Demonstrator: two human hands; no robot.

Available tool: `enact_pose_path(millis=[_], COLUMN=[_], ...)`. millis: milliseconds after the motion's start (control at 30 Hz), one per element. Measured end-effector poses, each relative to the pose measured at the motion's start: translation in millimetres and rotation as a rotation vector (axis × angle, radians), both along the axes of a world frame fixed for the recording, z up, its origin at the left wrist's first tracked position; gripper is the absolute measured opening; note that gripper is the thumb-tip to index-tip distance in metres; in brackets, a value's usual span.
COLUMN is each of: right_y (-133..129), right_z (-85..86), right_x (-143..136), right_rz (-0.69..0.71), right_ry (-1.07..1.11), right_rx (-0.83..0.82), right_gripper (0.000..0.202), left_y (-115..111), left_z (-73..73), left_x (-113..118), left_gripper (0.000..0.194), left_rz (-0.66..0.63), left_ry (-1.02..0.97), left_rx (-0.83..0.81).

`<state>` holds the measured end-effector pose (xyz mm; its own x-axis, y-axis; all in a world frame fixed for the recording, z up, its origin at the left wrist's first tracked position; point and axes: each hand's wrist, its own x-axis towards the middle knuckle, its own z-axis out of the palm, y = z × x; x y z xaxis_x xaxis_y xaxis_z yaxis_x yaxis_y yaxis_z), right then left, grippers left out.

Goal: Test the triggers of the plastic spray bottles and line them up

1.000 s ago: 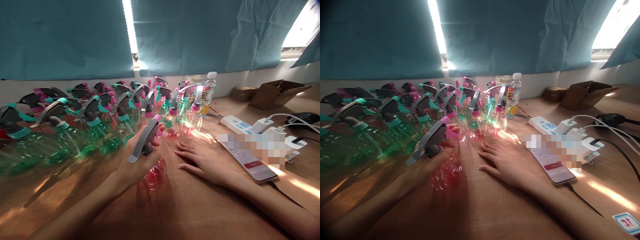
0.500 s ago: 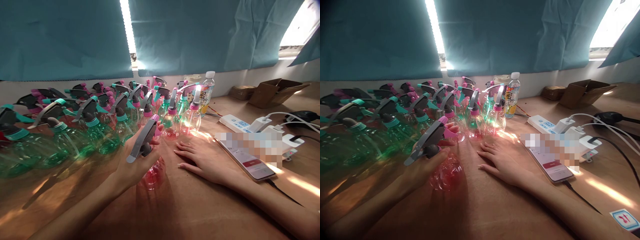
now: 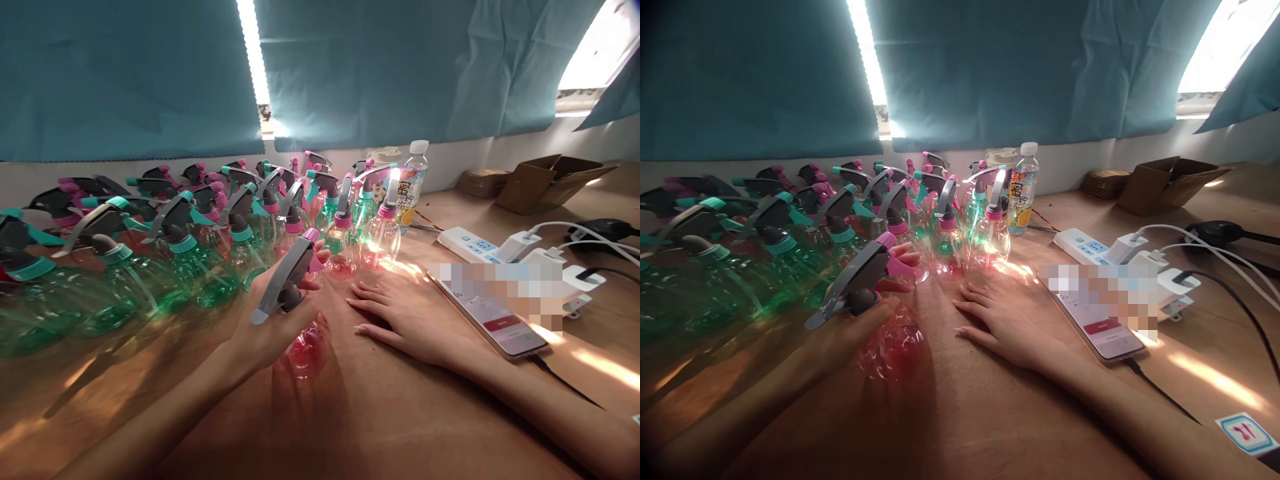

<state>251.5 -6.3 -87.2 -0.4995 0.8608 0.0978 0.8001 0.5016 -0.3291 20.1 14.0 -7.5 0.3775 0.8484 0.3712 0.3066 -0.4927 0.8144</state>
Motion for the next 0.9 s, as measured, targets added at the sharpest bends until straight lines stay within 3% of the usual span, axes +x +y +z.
enact_pose_path(millis=[300, 467, 900], right_y=[-0.1, -0.1, 1.2], right_z=[0.7, -0.2, -1.7], right_x=[-0.6, 0.0, 0.9], right_rz=[0.0, -0.005, 0.033], right_ry=[-0.001, -0.012, -0.031], right_rx=[0.007, 0.014, 0.071], right_gripper=[0.056, 0.055, 0.057], left_y=[-1.5, -2.8, -3.6], left_z=[0.7, 0.4, 3.1], left_x=[1.5, 2.0, -0.2], left_gripper=[0.057, 0.056, 0.029], left_rz=[-0.042, 0.032, 0.045], left_ry=[-0.035, -0.033, 0.03], left_rx=[-0.043, -0.029, 0.033])
